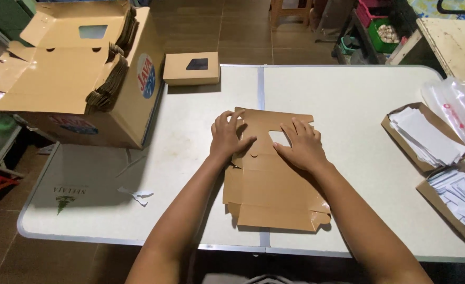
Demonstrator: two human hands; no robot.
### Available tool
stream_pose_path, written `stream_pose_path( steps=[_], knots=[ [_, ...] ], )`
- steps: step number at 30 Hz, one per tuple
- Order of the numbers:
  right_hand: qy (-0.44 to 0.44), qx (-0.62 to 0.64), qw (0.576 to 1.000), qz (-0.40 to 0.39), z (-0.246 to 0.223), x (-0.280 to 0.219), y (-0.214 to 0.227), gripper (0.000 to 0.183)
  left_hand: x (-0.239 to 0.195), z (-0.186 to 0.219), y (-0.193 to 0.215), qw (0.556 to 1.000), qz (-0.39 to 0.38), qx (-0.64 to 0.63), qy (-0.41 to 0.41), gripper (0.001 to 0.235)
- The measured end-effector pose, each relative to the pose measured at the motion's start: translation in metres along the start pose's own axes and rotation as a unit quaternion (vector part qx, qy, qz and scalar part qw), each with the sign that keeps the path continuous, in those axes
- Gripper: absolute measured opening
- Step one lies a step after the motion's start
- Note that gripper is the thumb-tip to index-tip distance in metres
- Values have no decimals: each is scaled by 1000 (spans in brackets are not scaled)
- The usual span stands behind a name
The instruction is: The person assembles a cardboard box by folding the pre-cut edges and tucking the tabs in by hand, then places a white paper liner inside and shuts the lid.
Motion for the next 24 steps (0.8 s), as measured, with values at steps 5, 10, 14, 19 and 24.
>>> stream_pose_path(
  steps=[5,10,14,19,24],
  knots=[
    [22,3,1000,18,9,4,-13,73,-1,9,3,999,-18,-16,-35,91],
    [33,0,999,20,9,4,-12,73,-3,15,8,996,-59,34,-64,74],
    [40,-16,999,17,6,0,-10,73,-4,24,8,983,-140,99,-63,51],
    [44,-10,999,10,2,-4,-2,84,-2,30,16,974,-173,137,-56,50],
    [58,-24,998,19,-1,-6,-3,85,-1,15,11,986,-144,62,-56,49]
  ],
)
Point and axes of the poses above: each hand's wrist, its own x-axis towards the middle knuckle, its own y-axis out of the back of the hand, z = x × y, the point moved 3 cm from there along x, towards the middle knuckle, and after that the axes turned 1 degree about -z, right-handed, at the moved point
